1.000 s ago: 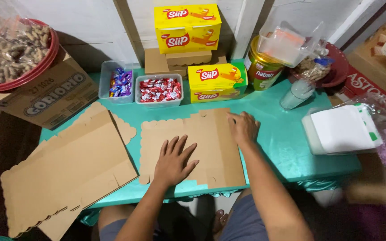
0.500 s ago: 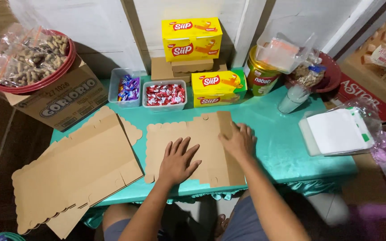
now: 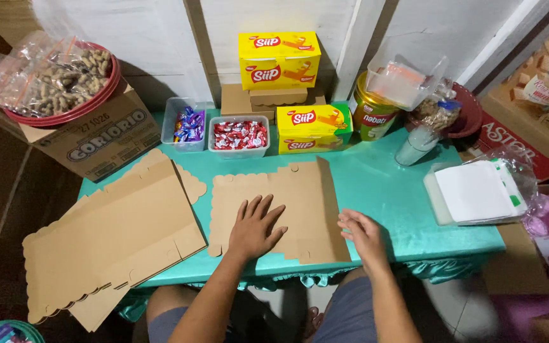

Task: Folding flat cardboard sheets into boxes or trays

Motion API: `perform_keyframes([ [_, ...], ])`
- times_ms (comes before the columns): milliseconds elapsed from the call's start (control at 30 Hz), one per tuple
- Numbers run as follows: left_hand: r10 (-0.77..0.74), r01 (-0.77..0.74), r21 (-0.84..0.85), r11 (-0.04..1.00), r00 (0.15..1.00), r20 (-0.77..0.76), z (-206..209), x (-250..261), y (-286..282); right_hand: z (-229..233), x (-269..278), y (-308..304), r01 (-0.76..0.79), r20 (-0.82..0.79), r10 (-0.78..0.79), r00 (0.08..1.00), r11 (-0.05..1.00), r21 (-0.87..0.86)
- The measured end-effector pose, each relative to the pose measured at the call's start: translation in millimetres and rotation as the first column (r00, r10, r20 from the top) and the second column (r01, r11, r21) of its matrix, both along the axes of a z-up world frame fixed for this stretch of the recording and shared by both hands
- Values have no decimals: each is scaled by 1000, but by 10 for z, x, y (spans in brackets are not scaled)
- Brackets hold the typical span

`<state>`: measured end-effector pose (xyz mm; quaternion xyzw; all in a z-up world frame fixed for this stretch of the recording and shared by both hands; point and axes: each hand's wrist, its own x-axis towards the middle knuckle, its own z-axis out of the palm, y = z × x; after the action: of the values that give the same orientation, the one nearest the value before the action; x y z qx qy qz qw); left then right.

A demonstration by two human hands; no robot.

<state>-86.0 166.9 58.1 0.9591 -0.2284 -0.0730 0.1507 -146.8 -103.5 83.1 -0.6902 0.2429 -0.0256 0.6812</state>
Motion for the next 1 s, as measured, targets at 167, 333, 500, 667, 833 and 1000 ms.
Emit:
perform_keyframes([
  [167,11,-11,8,1000,1000,-6,11,-4,-6,256,41,35,-228,-203,159,966,896,-381],
  [333,11,-11,7,1000,1000,-25,51,-19,-19,-481,181,-199,-278,-257,159,953,798,-536],
  [500,12,-10,26,1000,997,-77,73,-51,-88,-817,177,-603,-13,-108,-28,994,931,-364],
  [667,-2,1,-20,1000,999,-51,12,-74,-239,-66,27,-602,162,-164,-131,978,969,189],
  [833,-13,10,-53,999,999,-52,14,-93,-457,604,-48,-436,74,-178,-23,984,955,287],
  [1000,-8,-14,-166,986,991,-134,12,-74,-589,914,-133,-247,-343,67,341,938,874,345],
])
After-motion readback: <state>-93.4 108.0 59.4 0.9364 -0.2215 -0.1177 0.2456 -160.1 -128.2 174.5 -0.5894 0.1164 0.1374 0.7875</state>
